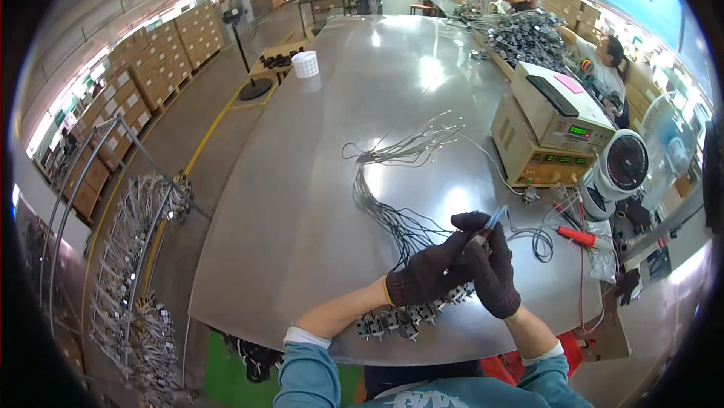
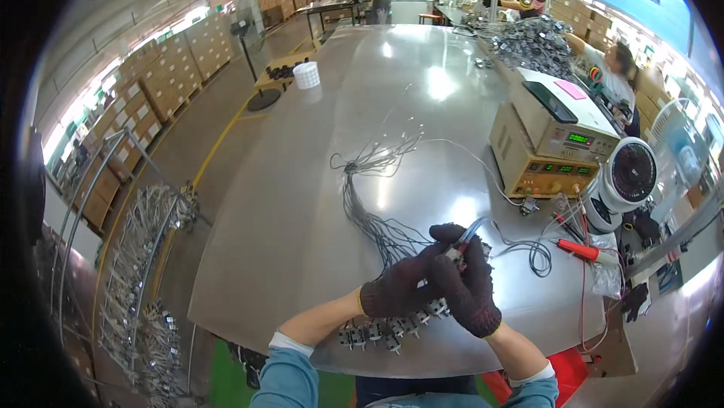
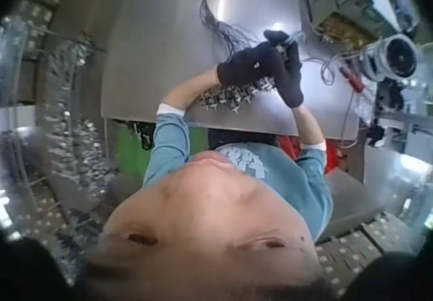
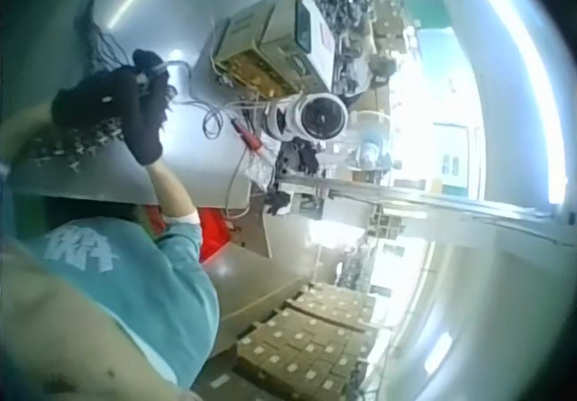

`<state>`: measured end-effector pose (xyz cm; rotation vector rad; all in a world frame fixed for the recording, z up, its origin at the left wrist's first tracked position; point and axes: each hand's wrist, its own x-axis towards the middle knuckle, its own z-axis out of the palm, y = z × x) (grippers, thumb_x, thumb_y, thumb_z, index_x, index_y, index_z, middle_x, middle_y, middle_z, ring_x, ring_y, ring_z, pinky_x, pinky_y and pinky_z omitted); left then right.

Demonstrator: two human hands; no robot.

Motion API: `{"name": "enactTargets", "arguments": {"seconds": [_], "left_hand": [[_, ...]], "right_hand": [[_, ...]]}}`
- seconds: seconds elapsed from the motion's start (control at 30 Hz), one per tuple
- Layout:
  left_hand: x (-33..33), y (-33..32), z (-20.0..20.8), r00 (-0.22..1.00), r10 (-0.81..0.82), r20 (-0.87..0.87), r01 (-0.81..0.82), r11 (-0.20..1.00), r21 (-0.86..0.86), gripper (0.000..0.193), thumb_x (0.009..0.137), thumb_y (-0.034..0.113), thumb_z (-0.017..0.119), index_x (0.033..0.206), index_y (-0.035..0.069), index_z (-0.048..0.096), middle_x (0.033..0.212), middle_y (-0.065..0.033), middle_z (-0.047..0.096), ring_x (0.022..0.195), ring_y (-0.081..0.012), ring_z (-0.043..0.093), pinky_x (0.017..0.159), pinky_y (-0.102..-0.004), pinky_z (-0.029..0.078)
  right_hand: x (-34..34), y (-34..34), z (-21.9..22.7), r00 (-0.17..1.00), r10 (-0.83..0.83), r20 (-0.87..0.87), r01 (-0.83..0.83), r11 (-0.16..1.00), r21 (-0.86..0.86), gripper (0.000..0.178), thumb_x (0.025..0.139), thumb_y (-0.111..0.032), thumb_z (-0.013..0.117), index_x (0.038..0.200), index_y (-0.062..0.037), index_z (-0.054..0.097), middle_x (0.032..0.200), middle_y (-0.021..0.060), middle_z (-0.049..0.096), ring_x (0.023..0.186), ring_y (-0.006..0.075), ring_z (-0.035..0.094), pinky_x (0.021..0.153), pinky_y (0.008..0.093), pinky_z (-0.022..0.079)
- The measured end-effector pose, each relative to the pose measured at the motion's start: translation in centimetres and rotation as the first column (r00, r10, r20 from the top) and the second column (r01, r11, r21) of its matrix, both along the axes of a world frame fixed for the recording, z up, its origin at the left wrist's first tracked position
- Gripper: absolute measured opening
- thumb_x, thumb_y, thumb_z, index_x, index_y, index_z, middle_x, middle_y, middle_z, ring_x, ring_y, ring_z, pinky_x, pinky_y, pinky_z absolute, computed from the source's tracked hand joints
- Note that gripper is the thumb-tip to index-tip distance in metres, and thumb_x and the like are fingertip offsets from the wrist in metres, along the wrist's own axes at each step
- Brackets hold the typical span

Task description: The user is assembling a string of electronic modules connected by wires on a manufacturing workbench.

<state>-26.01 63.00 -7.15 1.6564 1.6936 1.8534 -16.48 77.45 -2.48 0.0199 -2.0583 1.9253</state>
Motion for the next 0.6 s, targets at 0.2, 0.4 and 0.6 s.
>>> {"name": "enactTargets", "arguments": {"seconds": [0.2,0.4,0.6], "left_hand": [[-0.4,-0.3,-1.9,0.995,-0.083,-0.05,0.067,0.962,-0.266,0.047,0.091,0.003,0.074,0.137,0.005,0.063,0.13,-0.0168,0.067,0.12,-0.0347,0.068,0.101,-0.0445,0.056],[-0.8,-1.2,0.6,0.989,-0.048,-0.14,-0.011,0.918,-0.395,0.05,0.089,0.018,0.081,0.136,0.009,0.066,0.12,-0.016,0.074,0.11,-0.0376,0.072,0.094,-0.0467,0.058],[-1.6,-2.5,4.6,0.964,0.125,-0.233,-0.221,0.866,-0.449,0.042,0.092,0.031,0.083,0.127,0.008,0.074,0.11,-0.016,0.079,0.101,-0.0364,0.076,0.089,-0.0463,0.06]], "right_hand": [[0.2,0.3,-0.3,0.998,-0.027,-0.058,0.043,0.955,0.293,0.04,0.096,-0.015,0.078,0.133,-0.0038,0.068,0.11,0.0114,0.075,0.098,0.0196,0.073,0.09,0.0361,0.059],[0.7,1.6,0.3,0.999,0.032,-0.006,-0.028,0.939,0.342,0.038,0.094,-0.013,0.08,0.13,-0.0026,0.071,0.107,0.0132,0.079,0.098,0.0218,0.077,0.089,0.0371,0.061],[0.9,3.1,0.7,0.997,-0.064,-0.033,0.069,0.982,0.175,0.018,0.098,-0.006,0.075,0.113,0.0032,0.069,0.098,0.0121,0.078,0.09,0.0186,0.078,0.078,0.0329,0.063]]}}
